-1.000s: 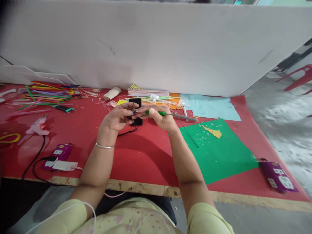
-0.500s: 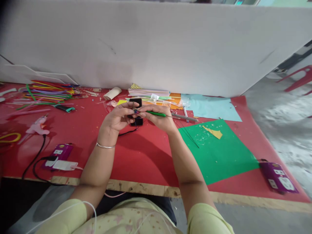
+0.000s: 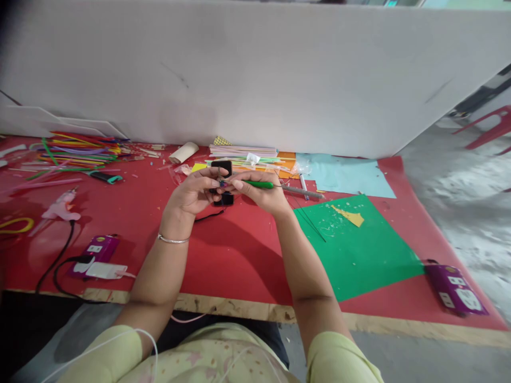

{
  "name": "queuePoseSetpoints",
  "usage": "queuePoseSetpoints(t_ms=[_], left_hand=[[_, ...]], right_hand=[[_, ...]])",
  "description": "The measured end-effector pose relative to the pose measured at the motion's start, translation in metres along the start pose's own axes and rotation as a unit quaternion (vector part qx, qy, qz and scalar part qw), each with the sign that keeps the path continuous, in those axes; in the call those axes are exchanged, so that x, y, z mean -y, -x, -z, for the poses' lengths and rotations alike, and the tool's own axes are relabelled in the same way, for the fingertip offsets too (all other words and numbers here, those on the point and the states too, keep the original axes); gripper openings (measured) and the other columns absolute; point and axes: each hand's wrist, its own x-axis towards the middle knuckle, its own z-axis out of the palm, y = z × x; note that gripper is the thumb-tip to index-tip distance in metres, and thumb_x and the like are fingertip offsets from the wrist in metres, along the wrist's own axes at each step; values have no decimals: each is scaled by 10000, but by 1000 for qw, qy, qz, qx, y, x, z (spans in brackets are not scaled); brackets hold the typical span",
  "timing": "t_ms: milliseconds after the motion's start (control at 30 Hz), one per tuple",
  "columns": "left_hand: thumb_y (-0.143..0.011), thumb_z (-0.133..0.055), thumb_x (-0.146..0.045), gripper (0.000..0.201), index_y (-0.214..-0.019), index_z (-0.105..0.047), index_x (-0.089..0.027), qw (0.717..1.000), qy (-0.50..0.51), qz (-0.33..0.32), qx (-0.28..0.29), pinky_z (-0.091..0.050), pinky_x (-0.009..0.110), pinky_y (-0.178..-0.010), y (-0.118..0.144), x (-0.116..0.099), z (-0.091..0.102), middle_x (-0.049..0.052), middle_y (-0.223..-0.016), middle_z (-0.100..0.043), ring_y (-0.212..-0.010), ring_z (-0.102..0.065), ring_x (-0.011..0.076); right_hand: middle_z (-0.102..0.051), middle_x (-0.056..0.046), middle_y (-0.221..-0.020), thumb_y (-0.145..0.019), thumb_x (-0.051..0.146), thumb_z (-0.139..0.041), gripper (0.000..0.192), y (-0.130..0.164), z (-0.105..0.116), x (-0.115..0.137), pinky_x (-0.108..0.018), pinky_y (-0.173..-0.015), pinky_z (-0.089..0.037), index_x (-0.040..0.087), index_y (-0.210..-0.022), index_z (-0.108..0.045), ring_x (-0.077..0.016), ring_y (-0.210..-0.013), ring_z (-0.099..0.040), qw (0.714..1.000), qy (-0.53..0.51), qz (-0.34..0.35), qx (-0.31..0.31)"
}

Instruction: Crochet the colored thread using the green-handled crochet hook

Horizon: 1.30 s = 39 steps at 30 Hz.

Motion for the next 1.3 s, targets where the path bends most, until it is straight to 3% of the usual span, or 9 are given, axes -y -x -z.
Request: queuePoseSetpoints(t_ms=[133, 233, 533, 667, 833, 1033, 1200, 1300], left_hand=[[-598, -863, -159, 376, -969, -804, -145, 1000, 7, -1, -4, -504, 190, -479, 0, 0, 1, -19, -674, -682, -579, -631, 103], [-596, -888, -166, 382, -969, -805, -147, 1000, 14, -9, -8, -514, 192, -489, 0, -1, 2, -22, -683, -685, -583, -638, 102], [-585, -853, -151, 380, -960, -791, -144, 1000, 25, -1, -10, -501, 202, -505, 1, -4, 1, -25, -641, -664, -581, -633, 108], [-584, -837, -139, 386, -968, -799, -153, 999, 32, 7, -13, -505, 197, -508, 0, -3, 3, -30, -655, -671, -574, -635, 101], [-582, -834, -155, 373, -954, -808, -150, 1000, 26, -4, -5, -510, 197, -491, 0, -3, 4, -16, -663, -690, -569, -624, 102], [-627, -887, -175, 365, -981, -807, -143, 999, -3, -36, 2, -535, 205, -504, 0, -1, 4, -20, -699, -682, -584, -648, 102], [-630, -935, -182, 394, -1001, -807, -149, 999, 4, -50, 5, -552, 210, -534, -1, 2, 0, -9, -752, -720, -585, -672, 102], [-618, -943, -190, 403, -995, -804, -164, 996, 9, -89, -14, -534, 212, -537, -3, 7, -6, -6, -756, -732, -585, -661, 100]], right_hand=[[-887, -48, -1111, -935, 425, -851, 173, -1, 0, 1, -409, -1049, -695, 294, -1043, -885, -241, -1099, -846, 991, 105, 88, -2], [-888, -38, -1117, -945, 399, -845, 139, -3, -1, 0, -404, -1050, -687, 326, -1055, -886, -238, -1106, -845, 982, 131, 133, 1], [-884, -31, -1150, -938, 409, -848, 121, -4, -2, -3, -406, -1043, -694, 334, -1022, -892, -244, -1084, -850, 973, 181, 146, 2], [-886, -37, -1129, -939, 426, -846, 143, -2, -4, 1, -420, -1046, -692, 331, -1037, -888, -251, -1093, -848, 980, 148, 132, -2], [-878, -53, -1154, -946, 435, -838, 175, 1, -7, 0, -423, -1030, -708, 282, -1021, -878, -252, -1126, -842, 997, 45, 60, -14], [-875, -70, -1139, -918, 465, -861, 230, 0, -5, -14, -398, -899, -749, 242, -976, -861, -229, -958, -870, 998, -64, -4, -14], [-858, -42, -976, -887, 522, -878, 290, -5, -11, -36, -320, -780, -731, 248, -983, -875, -168, -779, -833, 991, -132, -12, -22], [-815, -9, -932, -842, 533, -914, 279, -6, -19, -46, -280, -744, -695, 286, -969, -885, -137, -758, -785, 986, -147, 17, -75]])
